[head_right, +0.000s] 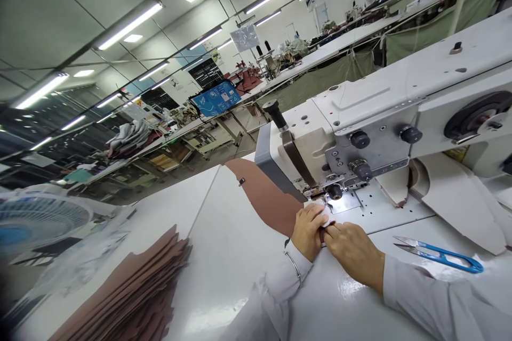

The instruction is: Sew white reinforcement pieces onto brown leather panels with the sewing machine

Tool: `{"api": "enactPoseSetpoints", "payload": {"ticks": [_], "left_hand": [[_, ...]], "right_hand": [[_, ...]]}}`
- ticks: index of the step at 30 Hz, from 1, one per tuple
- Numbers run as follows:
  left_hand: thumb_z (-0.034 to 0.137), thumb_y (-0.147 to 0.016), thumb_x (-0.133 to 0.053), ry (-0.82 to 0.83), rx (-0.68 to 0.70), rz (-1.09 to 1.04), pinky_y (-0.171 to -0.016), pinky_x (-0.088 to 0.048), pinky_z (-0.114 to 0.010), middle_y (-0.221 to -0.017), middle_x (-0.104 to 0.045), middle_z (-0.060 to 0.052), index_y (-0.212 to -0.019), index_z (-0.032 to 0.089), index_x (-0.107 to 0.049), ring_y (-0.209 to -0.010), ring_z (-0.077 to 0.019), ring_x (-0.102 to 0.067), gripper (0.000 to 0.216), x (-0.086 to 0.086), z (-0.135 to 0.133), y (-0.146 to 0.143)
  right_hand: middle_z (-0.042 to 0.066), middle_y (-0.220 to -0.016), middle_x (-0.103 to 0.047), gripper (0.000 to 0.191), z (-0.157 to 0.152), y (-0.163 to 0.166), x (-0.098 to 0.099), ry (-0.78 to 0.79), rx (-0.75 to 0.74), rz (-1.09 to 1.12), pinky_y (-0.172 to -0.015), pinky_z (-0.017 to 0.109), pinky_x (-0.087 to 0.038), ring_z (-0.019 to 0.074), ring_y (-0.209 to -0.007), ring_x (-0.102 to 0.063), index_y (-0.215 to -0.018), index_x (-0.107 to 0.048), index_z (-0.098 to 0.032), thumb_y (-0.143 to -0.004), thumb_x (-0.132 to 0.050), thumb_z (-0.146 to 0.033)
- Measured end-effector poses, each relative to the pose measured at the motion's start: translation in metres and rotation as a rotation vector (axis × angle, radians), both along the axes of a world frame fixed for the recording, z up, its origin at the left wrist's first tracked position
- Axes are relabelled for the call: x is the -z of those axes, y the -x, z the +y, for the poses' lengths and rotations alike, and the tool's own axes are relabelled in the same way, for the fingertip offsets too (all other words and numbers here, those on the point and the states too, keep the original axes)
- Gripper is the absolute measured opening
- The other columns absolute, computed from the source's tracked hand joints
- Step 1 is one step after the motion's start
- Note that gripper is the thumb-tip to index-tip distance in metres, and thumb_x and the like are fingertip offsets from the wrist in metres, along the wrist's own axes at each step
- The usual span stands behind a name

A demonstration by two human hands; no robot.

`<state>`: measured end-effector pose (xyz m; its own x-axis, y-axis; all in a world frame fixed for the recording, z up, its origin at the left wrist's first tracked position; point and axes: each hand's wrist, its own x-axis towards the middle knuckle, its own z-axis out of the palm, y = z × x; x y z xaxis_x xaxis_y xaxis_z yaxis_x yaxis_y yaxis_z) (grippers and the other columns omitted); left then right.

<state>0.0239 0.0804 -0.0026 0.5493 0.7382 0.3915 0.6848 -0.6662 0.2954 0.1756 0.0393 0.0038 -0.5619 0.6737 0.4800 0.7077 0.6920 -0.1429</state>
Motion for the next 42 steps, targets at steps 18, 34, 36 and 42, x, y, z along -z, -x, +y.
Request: {"api": "enactPoseSetpoints", "payload": {"ticks": [18,34,36,42], "left_hand": [[0.016,-0.087,-0.039,-0.172,0.262,0.013,-0.071,-0.047,-0.028,-0.081,-0.063,-0.006,-0.078,0.016,-0.061,-0.079,-0.0151,-0.055,0.024,-0.011,0.021,0.008],[0.013,-0.088,-0.039,-0.216,0.296,0.132,-0.072,-0.047,-0.027,-0.078,-0.064,-0.004,-0.075,0.015,-0.061,-0.079,-0.0140,-0.056,0.025,-0.010,0.033,0.006],[0.014,-0.088,-0.041,-0.208,0.288,0.169,-0.073,-0.047,-0.027,-0.078,-0.064,-0.004,-0.074,0.015,-0.061,-0.080,-0.0140,-0.057,0.025,-0.010,0.033,0.006],[0.018,-0.088,-0.045,-0.135,0.232,0.316,-0.071,-0.047,-0.027,-0.077,-0.063,-0.002,-0.074,0.015,-0.060,-0.079,-0.0145,-0.057,0.021,-0.015,0.035,0.003]], "right_hand": [[0.020,-0.109,-0.056,0.036,-0.029,0.026,0.011,-0.188,0.059,-0.040,-0.089,0.039,-0.042,0.0281,-0.106,-0.049,-0.106,-0.059,-0.001,-0.074,-0.042,-0.005],[0.019,-0.103,-0.057,0.028,-0.016,0.027,0.009,-0.152,0.052,-0.107,-0.094,0.044,-0.036,0.0277,-0.100,-0.049,-0.104,-0.059,-0.002,-0.081,-0.045,-0.009],[0.018,-0.102,-0.057,0.028,-0.016,0.028,0.009,-0.154,0.051,-0.106,-0.094,0.043,-0.036,0.0271,-0.099,-0.049,-0.104,-0.059,-0.002,-0.081,-0.045,-0.010],[0.016,-0.099,-0.058,0.024,-0.010,0.026,0.006,-0.105,0.021,-0.067,-0.095,0.042,-0.037,0.0248,-0.097,-0.051,-0.099,-0.060,-0.006,-0.085,-0.044,-0.016]]}}
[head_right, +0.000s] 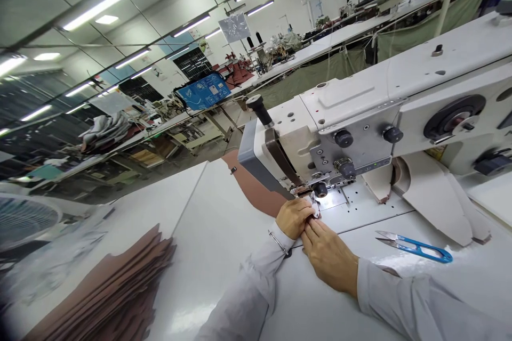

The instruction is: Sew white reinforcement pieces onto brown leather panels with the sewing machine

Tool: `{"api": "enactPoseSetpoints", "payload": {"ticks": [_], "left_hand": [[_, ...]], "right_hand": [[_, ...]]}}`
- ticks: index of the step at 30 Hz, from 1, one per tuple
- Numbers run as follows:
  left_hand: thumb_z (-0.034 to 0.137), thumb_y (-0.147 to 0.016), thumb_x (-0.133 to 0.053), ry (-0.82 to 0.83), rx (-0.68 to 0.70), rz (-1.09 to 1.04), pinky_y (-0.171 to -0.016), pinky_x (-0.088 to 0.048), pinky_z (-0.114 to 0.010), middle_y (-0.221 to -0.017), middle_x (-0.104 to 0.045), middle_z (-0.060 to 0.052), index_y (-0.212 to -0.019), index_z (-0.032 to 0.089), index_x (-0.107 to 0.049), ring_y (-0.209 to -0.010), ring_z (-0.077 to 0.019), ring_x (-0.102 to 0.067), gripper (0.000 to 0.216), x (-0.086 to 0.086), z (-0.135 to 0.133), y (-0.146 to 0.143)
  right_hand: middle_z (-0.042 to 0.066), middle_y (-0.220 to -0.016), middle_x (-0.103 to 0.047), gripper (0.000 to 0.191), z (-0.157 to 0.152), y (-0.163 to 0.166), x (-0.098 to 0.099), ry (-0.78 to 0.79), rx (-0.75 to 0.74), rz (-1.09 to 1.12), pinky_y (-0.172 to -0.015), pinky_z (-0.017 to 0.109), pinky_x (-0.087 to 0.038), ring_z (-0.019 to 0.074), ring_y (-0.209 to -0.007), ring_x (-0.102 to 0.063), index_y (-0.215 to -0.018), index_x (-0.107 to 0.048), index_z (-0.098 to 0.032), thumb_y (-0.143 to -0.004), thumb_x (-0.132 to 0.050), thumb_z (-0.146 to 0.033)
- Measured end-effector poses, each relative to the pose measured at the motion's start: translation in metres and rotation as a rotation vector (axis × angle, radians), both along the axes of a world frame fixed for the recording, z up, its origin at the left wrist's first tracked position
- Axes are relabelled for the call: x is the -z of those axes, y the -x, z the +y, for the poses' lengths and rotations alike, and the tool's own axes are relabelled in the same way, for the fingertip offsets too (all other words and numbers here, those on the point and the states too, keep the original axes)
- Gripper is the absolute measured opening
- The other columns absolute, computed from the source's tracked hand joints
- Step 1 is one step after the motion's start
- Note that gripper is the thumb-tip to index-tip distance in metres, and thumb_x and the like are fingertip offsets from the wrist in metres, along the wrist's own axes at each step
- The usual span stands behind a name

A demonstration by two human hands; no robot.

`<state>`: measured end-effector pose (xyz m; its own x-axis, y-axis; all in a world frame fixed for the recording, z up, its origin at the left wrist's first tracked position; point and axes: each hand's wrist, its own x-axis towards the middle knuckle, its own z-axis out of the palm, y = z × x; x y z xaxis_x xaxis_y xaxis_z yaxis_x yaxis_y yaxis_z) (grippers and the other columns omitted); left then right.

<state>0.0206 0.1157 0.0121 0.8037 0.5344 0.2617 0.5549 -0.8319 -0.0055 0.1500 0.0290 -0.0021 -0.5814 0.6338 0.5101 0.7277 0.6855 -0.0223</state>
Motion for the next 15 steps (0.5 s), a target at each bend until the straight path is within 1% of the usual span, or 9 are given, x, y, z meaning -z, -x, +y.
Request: {"api": "enactPoseSetpoints", "payload": {"ticks": [5,8,10,12,14,15], "left_hand": [[0.018,-0.089,-0.045,0.050,-0.050,0.151,-0.069,-0.045,-0.026,-0.078,-0.062,-0.003,-0.076,0.015,-0.059,-0.077,-0.0144,-0.057,0.019,-0.009,0.002,-0.004],[0.017,-0.089,-0.044,0.068,-0.069,0.188,-0.070,-0.044,-0.027,-0.079,-0.062,-0.003,-0.076,0.015,-0.058,-0.077,-0.0147,-0.056,0.019,-0.010,0.003,-0.006],[0.017,-0.088,-0.045,0.065,-0.072,0.192,-0.070,-0.044,-0.027,-0.079,-0.062,-0.003,-0.076,0.015,-0.058,-0.077,-0.0151,-0.056,0.018,-0.010,0.003,-0.007],[0.016,-0.087,-0.046,0.041,-0.069,0.184,-0.069,-0.045,-0.028,-0.078,-0.061,-0.003,-0.077,0.015,-0.058,-0.076,-0.0155,-0.055,0.016,-0.008,0.002,-0.007],[0.014,-0.086,-0.047,0.001,-0.061,0.162,-0.069,-0.045,-0.028,-0.077,-0.061,-0.003,-0.077,0.014,-0.058,-0.075,-0.0156,-0.055,0.014,-0.005,0.001,-0.007],[0.013,-0.085,-0.047,-0.025,-0.058,0.147,-0.069,-0.045,-0.028,-0.076,-0.060,-0.003,-0.076,0.014,-0.058,-0.074,-0.0157,-0.055,0.014,-0.004,0.001,-0.008]], "right_hand": [[0.017,-0.110,-0.055,0.033,0.004,0.000,0.001,0.045,0.006,0.008,-0.099,0.043,-0.033,0.0278,-0.108,-0.045,-0.111,-0.055,-0.004,-0.085,-0.047,-0.023],[0.017,-0.113,-0.053,0.035,0.003,0.000,0.001,0.052,0.001,0.019,-0.100,0.044,-0.032,0.0286,-0.113,-0.042,-0.113,-0.054,-0.004,-0.085,-0.047,-0.024],[0.017,-0.113,-0.053,0.033,0.001,-0.003,0.000,0.037,-0.011,0.050,-0.098,0.043,-0.033,0.0283,-0.114,-0.041,-0.111,-0.055,-0.005,-0.086,-0.044,-0.024],[0.015,-0.107,-0.055,0.027,0.000,-0.009,-0.003,0.009,0.003,0.105,-0.091,0.041,-0.037,0.0256,-0.106,-0.046,-0.105,-0.057,-0.007,-0.088,-0.040,-0.021],[0.013,-0.097,-0.057,0.025,-0.001,-0.018,-0.007,-0.029,0.078,0.136,-0.081,0.037,-0.039,0.0222,-0.092,-0.050,-0.101,-0.058,-0.009,-0.090,-0.038,-0.019],[0.012,-0.091,-0.056,0.026,0.000,-0.022,-0.008,-0.046,0.127,0.127,-0.075,0.036,-0.039,0.0211,-0.085,-0.050,-0.103,-0.057,-0.008,-0.091,-0.037,-0.019]]}}
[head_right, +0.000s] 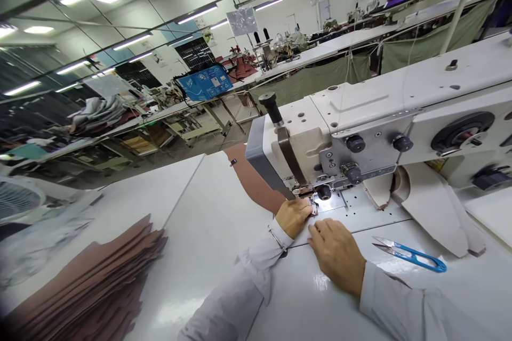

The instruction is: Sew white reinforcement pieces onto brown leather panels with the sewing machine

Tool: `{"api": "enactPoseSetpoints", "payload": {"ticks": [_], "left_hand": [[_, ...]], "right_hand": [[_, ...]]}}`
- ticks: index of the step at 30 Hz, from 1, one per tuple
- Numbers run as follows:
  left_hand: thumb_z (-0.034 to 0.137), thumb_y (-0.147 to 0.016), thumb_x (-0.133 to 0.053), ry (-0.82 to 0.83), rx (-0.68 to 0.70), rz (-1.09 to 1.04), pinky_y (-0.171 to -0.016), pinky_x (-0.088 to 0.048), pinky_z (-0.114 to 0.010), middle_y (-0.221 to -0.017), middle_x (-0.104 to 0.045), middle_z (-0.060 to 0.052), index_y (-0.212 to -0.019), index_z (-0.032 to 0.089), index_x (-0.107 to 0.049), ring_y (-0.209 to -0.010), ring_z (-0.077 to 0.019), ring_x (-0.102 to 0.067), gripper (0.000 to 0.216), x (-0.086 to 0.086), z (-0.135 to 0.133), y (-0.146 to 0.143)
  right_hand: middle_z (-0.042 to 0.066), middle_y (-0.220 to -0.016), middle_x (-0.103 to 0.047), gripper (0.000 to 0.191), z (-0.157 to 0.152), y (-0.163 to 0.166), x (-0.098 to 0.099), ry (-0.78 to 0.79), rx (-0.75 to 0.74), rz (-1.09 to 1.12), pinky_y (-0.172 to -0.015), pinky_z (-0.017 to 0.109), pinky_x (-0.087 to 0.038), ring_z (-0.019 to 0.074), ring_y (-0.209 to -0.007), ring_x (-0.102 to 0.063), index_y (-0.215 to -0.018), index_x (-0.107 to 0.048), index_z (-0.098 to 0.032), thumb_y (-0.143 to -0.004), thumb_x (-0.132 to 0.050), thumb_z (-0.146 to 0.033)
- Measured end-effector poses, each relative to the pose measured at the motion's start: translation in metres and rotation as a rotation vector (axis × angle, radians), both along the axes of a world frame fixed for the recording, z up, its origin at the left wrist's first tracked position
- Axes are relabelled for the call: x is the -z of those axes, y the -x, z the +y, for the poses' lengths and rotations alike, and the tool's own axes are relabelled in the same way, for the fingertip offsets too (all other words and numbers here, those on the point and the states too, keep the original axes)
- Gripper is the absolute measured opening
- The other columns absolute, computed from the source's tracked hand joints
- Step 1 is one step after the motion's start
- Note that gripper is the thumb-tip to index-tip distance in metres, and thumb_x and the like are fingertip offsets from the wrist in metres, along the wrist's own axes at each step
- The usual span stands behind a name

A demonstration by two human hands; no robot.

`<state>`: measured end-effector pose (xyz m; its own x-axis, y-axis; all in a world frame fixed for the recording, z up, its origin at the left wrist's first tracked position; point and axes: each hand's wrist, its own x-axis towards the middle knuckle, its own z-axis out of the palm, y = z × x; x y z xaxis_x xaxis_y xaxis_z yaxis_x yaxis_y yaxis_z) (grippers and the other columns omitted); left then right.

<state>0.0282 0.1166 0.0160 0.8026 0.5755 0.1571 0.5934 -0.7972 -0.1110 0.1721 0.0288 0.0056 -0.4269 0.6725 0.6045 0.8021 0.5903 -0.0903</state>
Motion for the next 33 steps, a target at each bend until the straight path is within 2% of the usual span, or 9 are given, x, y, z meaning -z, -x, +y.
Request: {"api": "enactPoseSetpoints", "payload": {"ticks": [4,8,11,17,26,33], "left_hand": [[0.012,-0.085,-0.045,-0.104,0.026,-0.046,-0.069,-0.046,-0.031,-0.068,-0.057,-0.004,-0.070,0.013,-0.056,-0.073,-0.0171,-0.054,0.019,0.006,-0.002,-0.002],[0.011,-0.086,-0.042,-0.140,0.020,-0.059,-0.070,-0.047,-0.033,-0.068,-0.056,-0.005,-0.070,0.013,-0.055,-0.075,-0.0187,-0.054,0.021,0.010,-0.005,-0.004],[0.010,-0.086,-0.041,-0.103,-0.002,-0.085,-0.073,-0.047,-0.033,-0.071,-0.057,-0.006,-0.072,0.014,-0.055,-0.078,-0.0190,-0.054,0.019,0.009,-0.009,-0.004],[0.011,-0.081,-0.045,-0.017,-0.049,-0.254,-0.081,-0.047,-0.034,-0.087,-0.060,-0.008,-0.084,0.013,-0.056,-0.090,-0.0207,-0.053,0.011,0.010,-0.017,0.001],[0.001,-0.075,-0.045,0.039,-0.182,-0.155,-0.078,-0.049,-0.036,-0.089,-0.061,-0.010,-0.088,0.010,-0.057,-0.087,-0.0221,-0.056,0.020,0.008,-0.009,-0.005],[0.003,-0.076,-0.043,0.030,-0.233,-0.167,-0.081,-0.048,-0.039,-0.090,-0.060,-0.011,-0.093,0.010,-0.057,-0.091,-0.0244,-0.055,0.023,0.010,-0.008,-0.006]], "right_hand": [[0.011,-0.084,-0.052,0.032,0.006,-0.007,-0.001,0.037,0.145,-0.125,-0.066,0.035,-0.034,0.0217,-0.076,-0.045,-0.116,-0.051,-0.006,-0.090,-0.038,-0.020],[0.009,-0.079,-0.048,0.024,0.010,0.000,0.000,0.121,0.201,-0.210,-0.064,0.035,-0.029,0.0217,-0.073,-0.042,-0.101,-0.058,-0.009,-0.086,-0.041,-0.016],[0.009,-0.075,-0.046,0.022,0.011,0.004,-0.001,0.120,0.210,-0.222,-0.063,0.035,-0.027,0.0211,-0.071,-0.040,-0.094,-0.058,-0.009,-0.086,-0.039,-0.014],[0.008,-0.076,-0.046,0.023,0.018,0.002,0.000,0.119,0.201,-0.194,-0.065,0.033,-0.027,0.0203,-0.072,-0.039,-0.100,-0.057,-0.010,-0.087,-0.038,-0.014],[0.009,-0.082,-0.047,0.026,0.027,-0.003,0.001,0.122,0.202,-0.132,-0.069,0.033,-0.028,0.0207,-0.077,-0.040,-0.102,-0.057,-0.011,-0.089,-0.037,-0.020],[0.009,-0.083,-0.048,0.027,0.025,-0.003,0.001,0.110,0.195,-0.079,-0.069,0.032,-0.029,0.0200,-0.076,-0.040,-0.099,-0.058,-0.011,-0.089,-0.036,-0.022]]}}
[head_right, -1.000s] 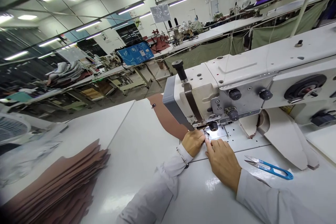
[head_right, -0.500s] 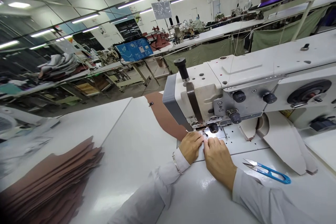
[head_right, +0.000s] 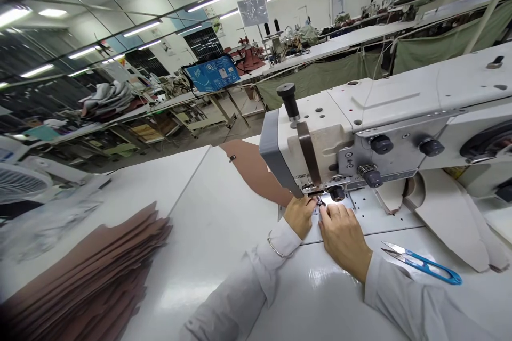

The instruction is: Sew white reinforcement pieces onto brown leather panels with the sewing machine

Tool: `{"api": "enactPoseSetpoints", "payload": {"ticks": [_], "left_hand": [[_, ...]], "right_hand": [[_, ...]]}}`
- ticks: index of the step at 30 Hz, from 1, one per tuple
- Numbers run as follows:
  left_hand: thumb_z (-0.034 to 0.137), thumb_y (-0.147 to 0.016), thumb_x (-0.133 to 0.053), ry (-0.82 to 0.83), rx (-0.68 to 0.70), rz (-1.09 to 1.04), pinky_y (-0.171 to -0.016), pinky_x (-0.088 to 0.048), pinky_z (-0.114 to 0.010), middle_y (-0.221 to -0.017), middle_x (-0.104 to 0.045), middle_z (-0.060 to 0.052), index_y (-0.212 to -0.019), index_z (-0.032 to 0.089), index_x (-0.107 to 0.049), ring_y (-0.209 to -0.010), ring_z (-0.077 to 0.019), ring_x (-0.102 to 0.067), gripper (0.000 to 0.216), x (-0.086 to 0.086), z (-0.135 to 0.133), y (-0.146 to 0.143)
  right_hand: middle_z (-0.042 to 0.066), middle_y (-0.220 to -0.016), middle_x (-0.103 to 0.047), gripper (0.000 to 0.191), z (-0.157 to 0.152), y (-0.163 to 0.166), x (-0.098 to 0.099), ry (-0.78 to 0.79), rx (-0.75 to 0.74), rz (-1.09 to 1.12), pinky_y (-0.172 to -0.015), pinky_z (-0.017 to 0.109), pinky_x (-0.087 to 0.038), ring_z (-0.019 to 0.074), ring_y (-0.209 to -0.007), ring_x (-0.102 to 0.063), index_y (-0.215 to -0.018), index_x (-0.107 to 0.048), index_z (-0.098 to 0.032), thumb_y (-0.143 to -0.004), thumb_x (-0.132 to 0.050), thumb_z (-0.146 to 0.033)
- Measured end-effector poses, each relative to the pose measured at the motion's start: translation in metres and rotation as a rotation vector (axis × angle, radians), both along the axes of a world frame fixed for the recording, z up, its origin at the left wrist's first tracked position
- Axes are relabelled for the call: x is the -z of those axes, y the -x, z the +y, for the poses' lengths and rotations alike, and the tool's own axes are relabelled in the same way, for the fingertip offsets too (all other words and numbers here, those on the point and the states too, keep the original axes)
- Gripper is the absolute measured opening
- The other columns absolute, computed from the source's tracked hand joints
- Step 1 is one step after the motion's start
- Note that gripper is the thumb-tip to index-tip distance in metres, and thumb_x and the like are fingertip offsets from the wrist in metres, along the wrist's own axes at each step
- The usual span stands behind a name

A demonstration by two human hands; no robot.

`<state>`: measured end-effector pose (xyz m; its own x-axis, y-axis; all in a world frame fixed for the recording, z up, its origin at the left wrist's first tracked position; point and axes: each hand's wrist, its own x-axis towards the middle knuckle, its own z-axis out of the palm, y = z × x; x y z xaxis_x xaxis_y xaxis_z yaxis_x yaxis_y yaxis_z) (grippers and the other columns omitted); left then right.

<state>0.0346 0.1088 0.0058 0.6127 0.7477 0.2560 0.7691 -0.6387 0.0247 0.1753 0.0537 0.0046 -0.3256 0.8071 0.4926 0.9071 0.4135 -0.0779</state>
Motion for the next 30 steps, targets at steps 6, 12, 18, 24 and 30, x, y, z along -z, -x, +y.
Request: {"api": "enactPoseSetpoints", "payload": {"ticks": [6,12,18,24,30], "left_hand": [[0.002,-0.076,-0.041,0.006,0.014,-0.006,-0.076,-0.049,-0.039,-0.090,-0.059,-0.012,-0.094,0.011,-0.057,-0.092,-0.0249,-0.054,0.026,0.001,0.000,0.003],[0.002,-0.075,-0.041,-0.001,0.032,0.008,-0.076,-0.048,-0.038,-0.092,-0.059,-0.013,-0.097,0.009,-0.056,-0.093,-0.0248,-0.054,0.028,0.001,-0.001,0.001],[0.013,-0.071,-0.052,0.096,0.015,0.037,-0.085,-0.044,-0.044,-0.100,-0.058,-0.014,-0.099,0.011,-0.054,-0.097,-0.0263,-0.052,0.029,-0.019,-0.010,0.007],[0.020,-0.068,-0.061,0.109,-0.157,0.235,-0.095,-0.021,-0.069,-0.131,-0.041,-0.016,-0.121,0.015,-0.044,-0.125,-0.0408,-0.024,0.056,-0.031,0.013,0.030],[0.014,-0.089,-0.032,0.106,-0.181,0.181,-0.081,-0.047,-0.051,-0.134,-0.042,-0.007,-0.114,0.023,-0.052,-0.109,-0.0278,-0.047,0.034,-0.020,0.039,0.038]], "right_hand": [[0.009,-0.085,-0.048,0.027,-0.001,0.001,0.002,-0.003,-0.001,0.002,-0.070,0.033,-0.030,0.0211,-0.079,-0.040,-0.102,-0.058,-0.011,-0.088,-0.037,-0.021],[0.009,-0.084,-0.048,0.027,-0.002,0.001,0.002,0.012,0.007,0.002,-0.068,0.032,-0.030,0.0206,-0.078,-0.040,-0.101,-0.059,-0.011,-0.089,-0.037,-0.021],[0.009,-0.084,-0.049,0.028,-0.001,-0.003,0.004,-0.037,-0.022,0.017,-0.070,0.032,-0.032,0.0197,-0.077,-0.042,-0.100,-0.059,-0.011,-0.090,-0.036,-0.023],[0.009,-0.087,-0.051,0.027,0.000,-0.008,0.013,-0.027,-0.024,-0.048,-0.071,0.033,-0.034,0.0204,-0.076,-0.043,-0.102,-0.058,-0.012,-0.090,-0.039,-0.027],[0.010,-0.087,-0.052,0.032,0.003,-0.014,0.018,-0.082,-0.062,-0.089,-0.068,0.034,-0.035,0.0222,-0.077,-0.045,-0.100,-0.058,-0.013,-0.090,-0.035,-0.033]]}}
